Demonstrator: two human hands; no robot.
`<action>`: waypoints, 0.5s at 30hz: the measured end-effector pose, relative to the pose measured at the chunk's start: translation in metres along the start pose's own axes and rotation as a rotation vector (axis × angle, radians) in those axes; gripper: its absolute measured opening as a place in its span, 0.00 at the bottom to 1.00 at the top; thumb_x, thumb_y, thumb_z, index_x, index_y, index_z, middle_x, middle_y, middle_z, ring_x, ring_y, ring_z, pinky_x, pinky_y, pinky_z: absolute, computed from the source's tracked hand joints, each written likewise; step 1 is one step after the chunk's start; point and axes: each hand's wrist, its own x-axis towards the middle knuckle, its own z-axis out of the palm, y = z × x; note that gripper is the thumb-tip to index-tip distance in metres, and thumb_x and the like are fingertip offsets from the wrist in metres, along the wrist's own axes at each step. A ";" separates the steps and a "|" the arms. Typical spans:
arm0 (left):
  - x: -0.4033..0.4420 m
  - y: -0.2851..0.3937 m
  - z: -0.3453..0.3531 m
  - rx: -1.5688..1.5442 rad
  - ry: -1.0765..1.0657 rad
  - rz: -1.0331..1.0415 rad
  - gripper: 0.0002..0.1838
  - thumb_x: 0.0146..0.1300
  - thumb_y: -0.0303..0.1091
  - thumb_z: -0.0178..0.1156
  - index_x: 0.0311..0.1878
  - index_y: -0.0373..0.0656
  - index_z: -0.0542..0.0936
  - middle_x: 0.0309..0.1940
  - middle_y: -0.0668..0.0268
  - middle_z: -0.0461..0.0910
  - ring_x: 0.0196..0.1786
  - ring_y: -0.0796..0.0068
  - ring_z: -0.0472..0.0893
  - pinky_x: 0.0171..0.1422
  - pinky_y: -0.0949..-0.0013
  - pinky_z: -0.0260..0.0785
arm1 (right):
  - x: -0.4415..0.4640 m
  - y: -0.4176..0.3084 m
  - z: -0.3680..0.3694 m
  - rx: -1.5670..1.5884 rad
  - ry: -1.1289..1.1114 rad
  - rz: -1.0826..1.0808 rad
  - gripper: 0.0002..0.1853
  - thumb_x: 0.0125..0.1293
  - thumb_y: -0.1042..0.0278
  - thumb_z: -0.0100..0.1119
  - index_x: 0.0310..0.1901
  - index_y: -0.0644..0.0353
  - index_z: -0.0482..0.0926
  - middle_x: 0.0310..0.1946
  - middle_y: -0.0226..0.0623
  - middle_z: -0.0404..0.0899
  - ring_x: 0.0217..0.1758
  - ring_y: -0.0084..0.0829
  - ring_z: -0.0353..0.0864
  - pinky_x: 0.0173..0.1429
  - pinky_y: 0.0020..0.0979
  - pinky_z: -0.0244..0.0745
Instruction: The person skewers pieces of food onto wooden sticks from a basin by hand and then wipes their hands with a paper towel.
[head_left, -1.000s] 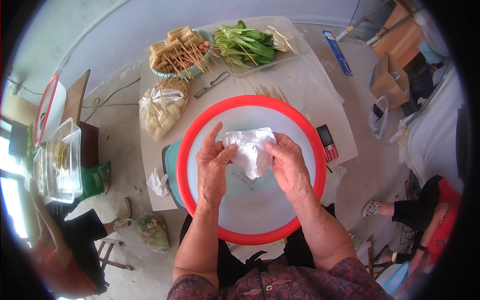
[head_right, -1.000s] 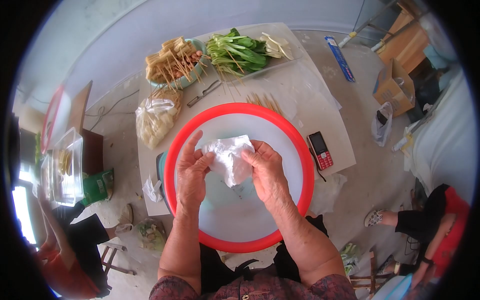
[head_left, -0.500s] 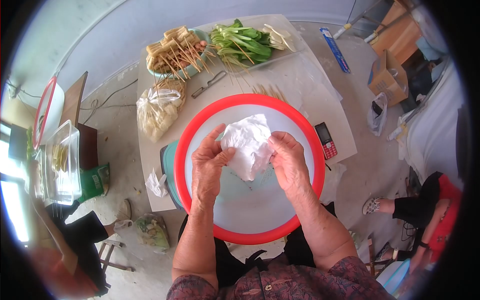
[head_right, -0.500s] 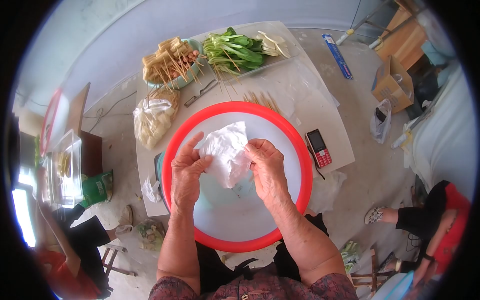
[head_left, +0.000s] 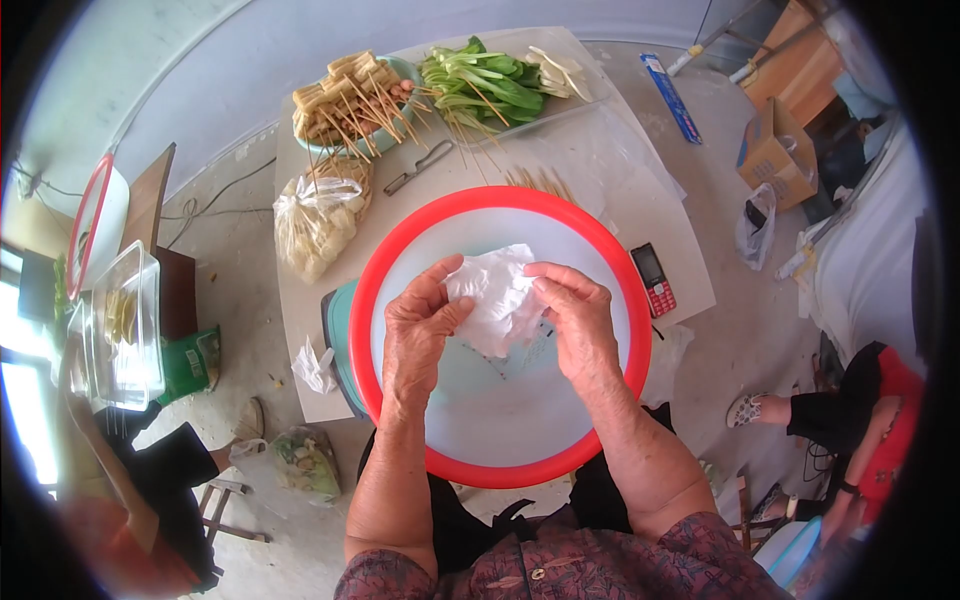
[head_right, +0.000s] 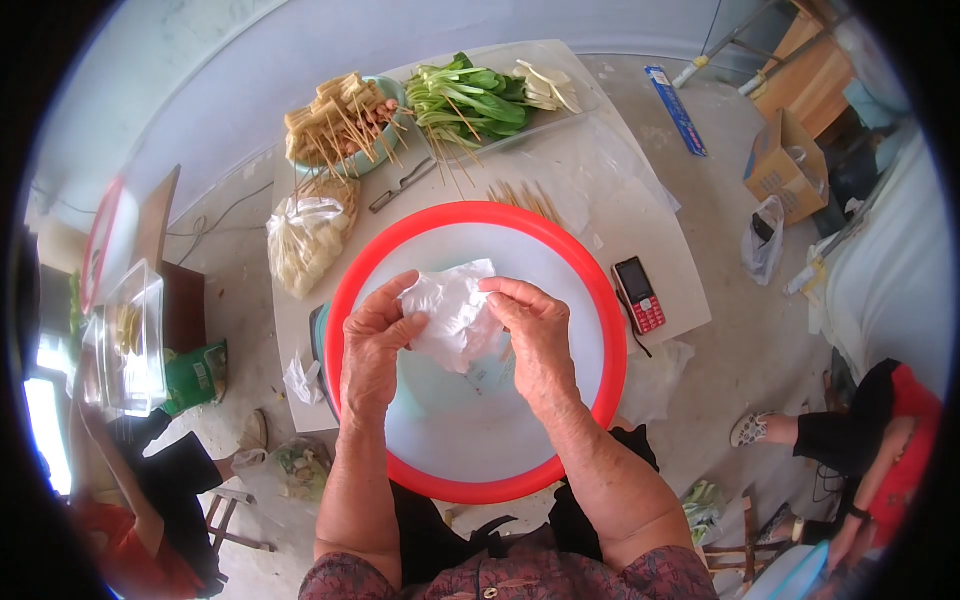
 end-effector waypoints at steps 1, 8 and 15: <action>0.000 0.000 0.000 0.000 0.001 0.000 0.22 0.54 0.20 0.62 0.55 0.40 0.76 0.33 0.67 0.82 0.34 0.81 0.77 0.39 0.76 0.68 | 0.001 0.002 -0.001 0.012 0.025 -0.029 0.10 0.61 0.77 0.57 0.44 0.65 0.80 0.35 0.31 0.79 0.37 0.18 0.73 0.46 0.20 0.68; 0.001 0.001 -0.006 0.040 0.041 0.028 0.19 0.55 0.20 0.60 0.52 0.39 0.78 0.30 0.68 0.81 0.33 0.81 0.76 0.41 0.76 0.69 | 0.004 0.008 -0.002 0.107 0.052 -0.189 0.10 0.60 0.77 0.57 0.42 0.70 0.80 0.36 0.34 0.79 0.39 0.20 0.74 0.48 0.22 0.69; 0.003 -0.009 -0.007 -0.035 -0.017 0.014 0.17 0.50 0.18 0.62 0.46 0.37 0.80 0.34 0.67 0.80 0.38 0.79 0.76 0.45 0.76 0.69 | 0.004 0.004 -0.001 0.006 -0.023 -0.209 0.13 0.59 0.81 0.56 0.47 0.69 0.77 0.39 0.34 0.77 0.41 0.21 0.73 0.49 0.24 0.68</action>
